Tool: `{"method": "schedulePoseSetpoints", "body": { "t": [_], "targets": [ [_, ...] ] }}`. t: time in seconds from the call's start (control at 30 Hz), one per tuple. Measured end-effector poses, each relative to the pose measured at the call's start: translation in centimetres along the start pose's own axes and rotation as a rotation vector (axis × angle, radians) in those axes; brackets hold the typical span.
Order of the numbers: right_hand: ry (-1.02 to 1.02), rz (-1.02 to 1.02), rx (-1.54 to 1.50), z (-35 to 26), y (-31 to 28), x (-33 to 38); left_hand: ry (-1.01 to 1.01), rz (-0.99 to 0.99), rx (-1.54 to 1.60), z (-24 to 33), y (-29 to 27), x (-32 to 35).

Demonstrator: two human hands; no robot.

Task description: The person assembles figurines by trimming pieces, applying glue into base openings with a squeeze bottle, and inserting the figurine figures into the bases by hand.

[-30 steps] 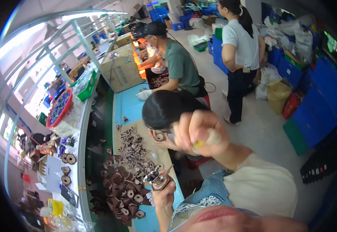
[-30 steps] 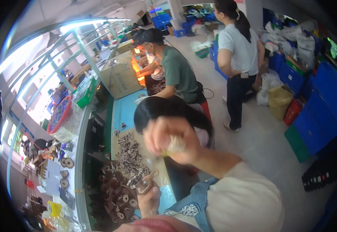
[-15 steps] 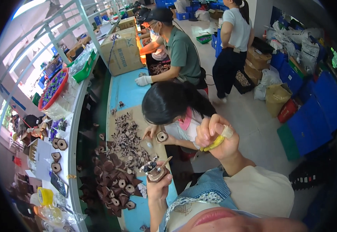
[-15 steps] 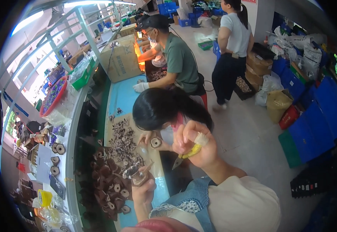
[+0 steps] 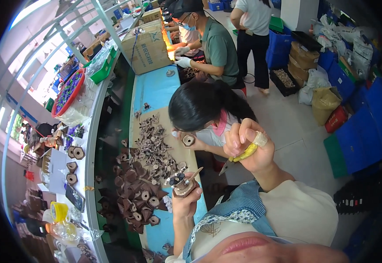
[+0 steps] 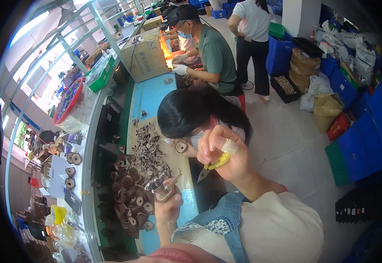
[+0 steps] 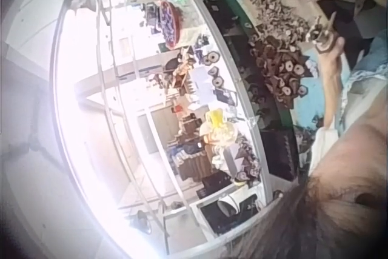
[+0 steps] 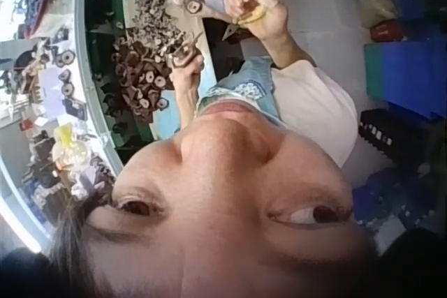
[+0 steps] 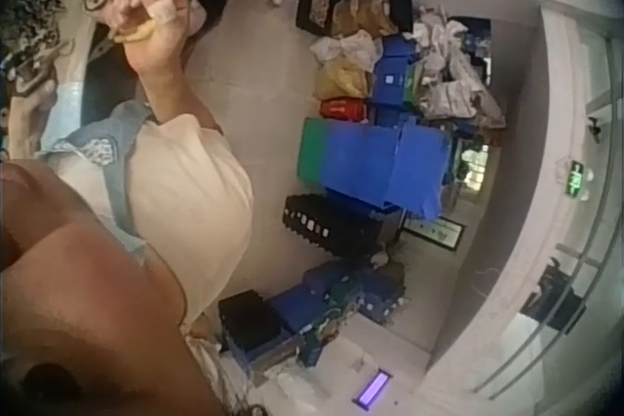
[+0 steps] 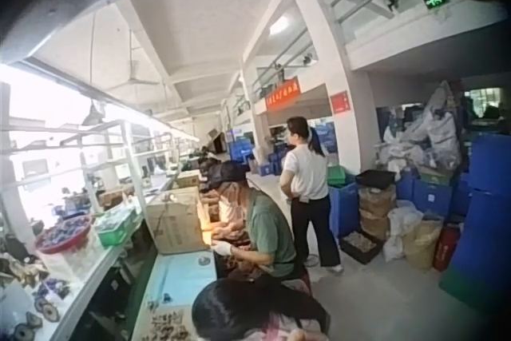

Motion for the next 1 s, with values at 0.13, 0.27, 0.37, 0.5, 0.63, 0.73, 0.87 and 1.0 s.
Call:
{"method": "schedulePoseSetpoints", "body": {
  "t": [0.13,0.27,0.37,0.5,0.63,0.73,0.87,1.0],
  "targets": [
    [0.001,-0.019,-0.044,0.3,0.1,0.2,0.01,0.012,-0.012,0.0,0.2,0.1],
    [0.018,-0.017,-0.069,0.6,0.1,0.9,0.0,0.01,0.021,-0.1,0.4,0.5],
    [0.026,-0.021,-0.075,0.6,0.0,0.8,-0.008,-0.023,0.024,-0.2,0.5,0.4],
    [0.038,-0.043,-0.089,1.0,0.4,0.8,0.013,-0.022,0.037,0.1,0.4,0.4],
    [0.078,-0.041,-0.1,2.0,0.6,0.7,0.018,0.005,0.042,0.0,-0.4,0.6],
    [0.076,-0.057,-0.085,2.2,0.6,0.6,0.029,0.009,0.043,0.1,-0.4,0.4],
    [0.061,-0.07,-0.069,2.4,0.7,0.2,0.021,-0.02,0.067,0.4,-0.7,0.1],
    [0.079,-0.067,-0.036,2.9,1.0,0.0,0.025,-0.016,0.075,0.6,-0.9,0.0]
  ]
}}
Point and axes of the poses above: each hand's wrist, its own x-axis away from the middle knuckle, its own y-axis out of the palm, z = x × y, the point moved 10 cm from there along -x, towards the middle knuckle, and after that the axes turned 6 degrees about z, right-handed, at the moved point
